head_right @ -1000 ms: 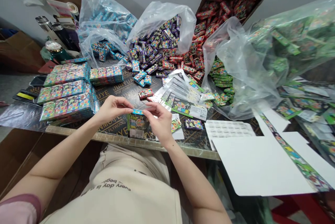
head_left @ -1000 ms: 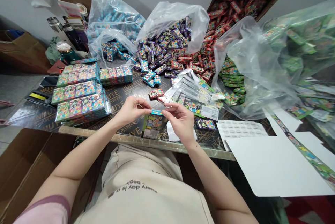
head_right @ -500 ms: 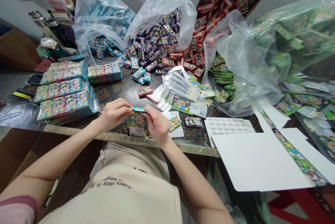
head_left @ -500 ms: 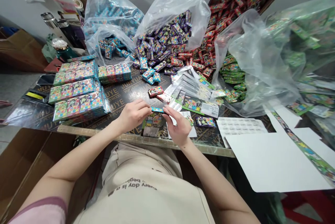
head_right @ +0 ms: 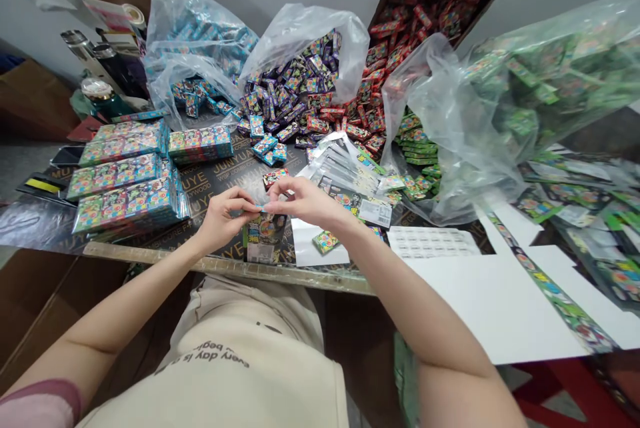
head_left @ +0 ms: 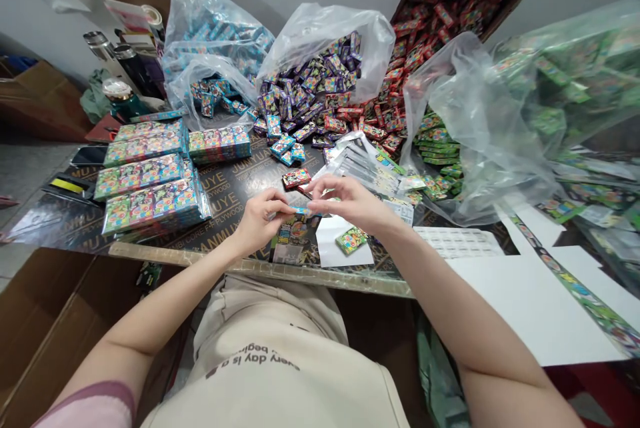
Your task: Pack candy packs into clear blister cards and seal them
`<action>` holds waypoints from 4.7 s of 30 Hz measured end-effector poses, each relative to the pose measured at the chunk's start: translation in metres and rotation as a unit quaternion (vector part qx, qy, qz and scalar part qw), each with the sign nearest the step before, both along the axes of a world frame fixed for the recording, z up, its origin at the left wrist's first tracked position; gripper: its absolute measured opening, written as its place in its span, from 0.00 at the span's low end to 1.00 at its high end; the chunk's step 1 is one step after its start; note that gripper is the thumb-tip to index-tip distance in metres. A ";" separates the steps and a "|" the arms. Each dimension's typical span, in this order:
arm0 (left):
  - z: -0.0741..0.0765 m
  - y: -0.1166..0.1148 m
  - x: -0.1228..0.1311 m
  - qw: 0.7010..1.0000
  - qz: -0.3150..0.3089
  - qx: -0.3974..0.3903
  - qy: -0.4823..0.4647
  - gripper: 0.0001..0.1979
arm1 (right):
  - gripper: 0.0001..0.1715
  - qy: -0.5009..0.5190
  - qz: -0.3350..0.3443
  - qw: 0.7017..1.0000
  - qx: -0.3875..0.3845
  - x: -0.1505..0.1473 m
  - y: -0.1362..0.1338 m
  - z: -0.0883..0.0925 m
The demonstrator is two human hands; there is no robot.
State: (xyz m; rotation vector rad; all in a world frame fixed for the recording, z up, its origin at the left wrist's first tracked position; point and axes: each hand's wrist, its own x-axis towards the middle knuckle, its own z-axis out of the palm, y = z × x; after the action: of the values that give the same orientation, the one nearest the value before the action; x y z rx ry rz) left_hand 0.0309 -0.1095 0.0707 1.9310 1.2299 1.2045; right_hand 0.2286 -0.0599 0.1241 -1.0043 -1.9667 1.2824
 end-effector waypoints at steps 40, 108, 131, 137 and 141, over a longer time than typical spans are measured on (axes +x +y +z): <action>-0.047 -0.008 0.011 0.941 -0.007 -0.230 -0.250 0.22 | 0.19 0.268 -0.212 0.875 -0.343 -0.014 -0.008 -0.075; -0.076 -0.033 -0.036 0.888 -0.167 -0.248 0.349 0.39 | 0.19 -0.510 -0.097 0.824 0.228 0.175 0.056 -0.134; -0.041 -0.070 0.004 0.827 -0.167 -0.374 -0.385 0.35 | 0.19 0.016 -0.083 0.973 0.216 -0.016 -0.065 -0.062; -0.035 -0.071 -0.007 0.866 -0.147 -0.355 -0.321 0.35 | 0.22 -0.060 0.088 0.979 0.175 -0.013 -0.068 -0.055; -0.027 -0.070 -0.012 0.884 -0.130 -0.347 -0.285 0.24 | 0.43 -0.041 0.006 0.991 0.128 -0.017 -0.067 -0.062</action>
State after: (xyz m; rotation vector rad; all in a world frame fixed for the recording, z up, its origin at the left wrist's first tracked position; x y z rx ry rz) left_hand 0.0190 -0.1799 0.0440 1.0589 0.8726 0.9131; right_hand 0.2115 -0.1269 0.0618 -0.9305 -2.1375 0.9765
